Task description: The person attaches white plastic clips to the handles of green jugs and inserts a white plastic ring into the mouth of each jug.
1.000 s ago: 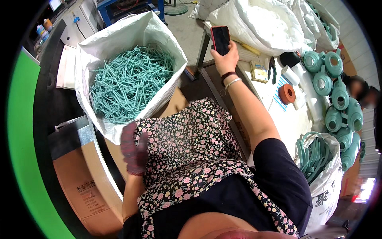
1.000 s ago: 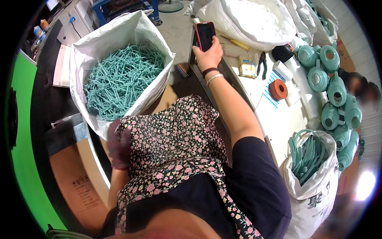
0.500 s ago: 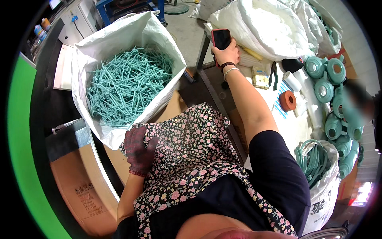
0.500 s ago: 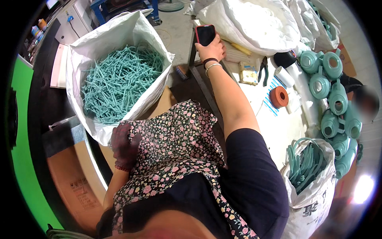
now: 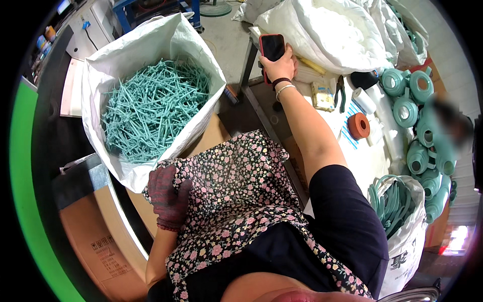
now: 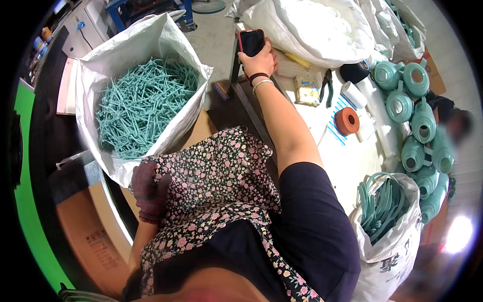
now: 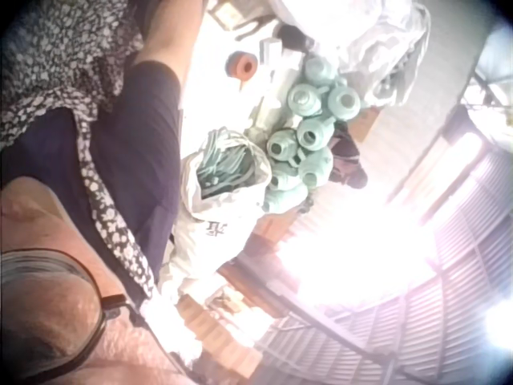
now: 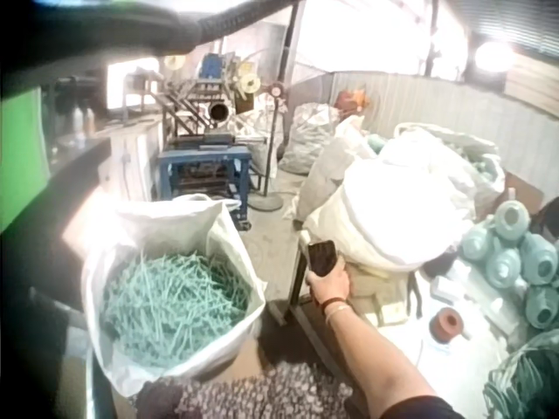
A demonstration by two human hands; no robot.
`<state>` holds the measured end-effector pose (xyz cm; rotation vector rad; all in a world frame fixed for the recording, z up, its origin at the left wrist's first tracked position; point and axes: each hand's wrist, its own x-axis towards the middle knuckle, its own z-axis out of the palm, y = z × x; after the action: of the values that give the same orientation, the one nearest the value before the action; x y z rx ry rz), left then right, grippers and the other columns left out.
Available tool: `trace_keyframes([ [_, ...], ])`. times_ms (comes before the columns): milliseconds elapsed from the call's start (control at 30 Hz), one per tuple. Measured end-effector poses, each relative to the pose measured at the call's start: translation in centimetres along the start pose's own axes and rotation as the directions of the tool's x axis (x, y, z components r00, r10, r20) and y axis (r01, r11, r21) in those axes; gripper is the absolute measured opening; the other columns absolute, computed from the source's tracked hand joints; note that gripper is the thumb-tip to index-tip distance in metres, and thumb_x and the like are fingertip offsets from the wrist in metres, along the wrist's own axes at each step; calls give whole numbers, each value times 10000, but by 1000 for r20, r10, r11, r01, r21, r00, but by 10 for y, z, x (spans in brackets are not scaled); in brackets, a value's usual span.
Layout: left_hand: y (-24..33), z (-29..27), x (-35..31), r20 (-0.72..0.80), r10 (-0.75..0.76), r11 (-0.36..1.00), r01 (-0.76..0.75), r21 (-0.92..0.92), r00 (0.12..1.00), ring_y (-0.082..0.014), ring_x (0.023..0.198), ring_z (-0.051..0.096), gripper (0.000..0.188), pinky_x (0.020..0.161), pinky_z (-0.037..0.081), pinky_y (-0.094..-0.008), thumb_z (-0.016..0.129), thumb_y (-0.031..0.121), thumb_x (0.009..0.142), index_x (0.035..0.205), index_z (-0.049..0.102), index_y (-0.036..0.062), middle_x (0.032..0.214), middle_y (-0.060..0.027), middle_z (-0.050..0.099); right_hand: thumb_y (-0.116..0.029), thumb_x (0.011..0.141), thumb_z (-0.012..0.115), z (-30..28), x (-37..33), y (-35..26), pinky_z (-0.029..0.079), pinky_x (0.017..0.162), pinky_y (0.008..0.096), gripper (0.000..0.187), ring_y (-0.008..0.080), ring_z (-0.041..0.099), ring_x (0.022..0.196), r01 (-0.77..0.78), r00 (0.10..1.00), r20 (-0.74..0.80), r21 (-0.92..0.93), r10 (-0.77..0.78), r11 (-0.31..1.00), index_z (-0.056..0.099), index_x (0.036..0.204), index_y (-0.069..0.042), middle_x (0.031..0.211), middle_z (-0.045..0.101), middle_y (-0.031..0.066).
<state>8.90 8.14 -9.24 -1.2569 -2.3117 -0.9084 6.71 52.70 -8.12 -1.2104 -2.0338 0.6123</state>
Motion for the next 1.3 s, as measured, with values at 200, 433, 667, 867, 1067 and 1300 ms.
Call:
trace_keyframes([
  [200,1,-4,-6,30,-50,999,50,13,998,-382,1043,557,534,927,421,-489,793,153,719,1186,555,53,1111,-151,607,-477,612,833,2,4,17,313,1087,408,1093,343,400,1306,35,998,-46,-8,-35,999,285,1450,-36,1403,419,229],
  [433,-2,1,-12,19,-96,995,97,-36,995,-364,1115,544,524,977,388,-505,797,201,730,1195,582,89,1136,-121,617,-390,760,763,4,36,57,474,882,347,727,266,620,1012,-136,978,202,438,50,889,487,1291,22,1142,631,187],
  [667,-1,-1,-8,34,-68,998,68,-17,997,-366,1094,550,516,973,394,-501,802,174,712,1173,587,83,1122,-125,618,-370,793,750,12,42,57,485,818,316,547,204,636,904,-168,975,212,501,68,849,615,1120,47,1031,675,151],
  [867,5,-5,-2,35,-70,997,71,-28,997,-376,1027,547,516,908,426,-481,803,131,682,1144,584,60,1075,-141,610,-443,749,764,25,52,68,486,835,346,604,231,647,923,-127,983,169,364,69,923,626,1114,18,1025,683,148],
  [1067,3,-6,-9,97,-141,989,146,-40,985,-366,1145,531,545,1023,356,-518,810,195,714,1197,572,106,1160,-118,610,-474,772,726,27,51,67,482,832,345,558,235,647,923,-147,984,143,274,111,951,646,1087,-20,1001,688,134],
  [1300,2,-6,-10,41,-83,995,85,-44,996,-347,1143,538,540,1033,351,-518,802,204,726,1204,569,102,1155,-98,616,-371,871,638,17,47,58,464,799,333,410,203,608,826,-196,978,154,458,140,867,652,1022,10,920,669,125],
])
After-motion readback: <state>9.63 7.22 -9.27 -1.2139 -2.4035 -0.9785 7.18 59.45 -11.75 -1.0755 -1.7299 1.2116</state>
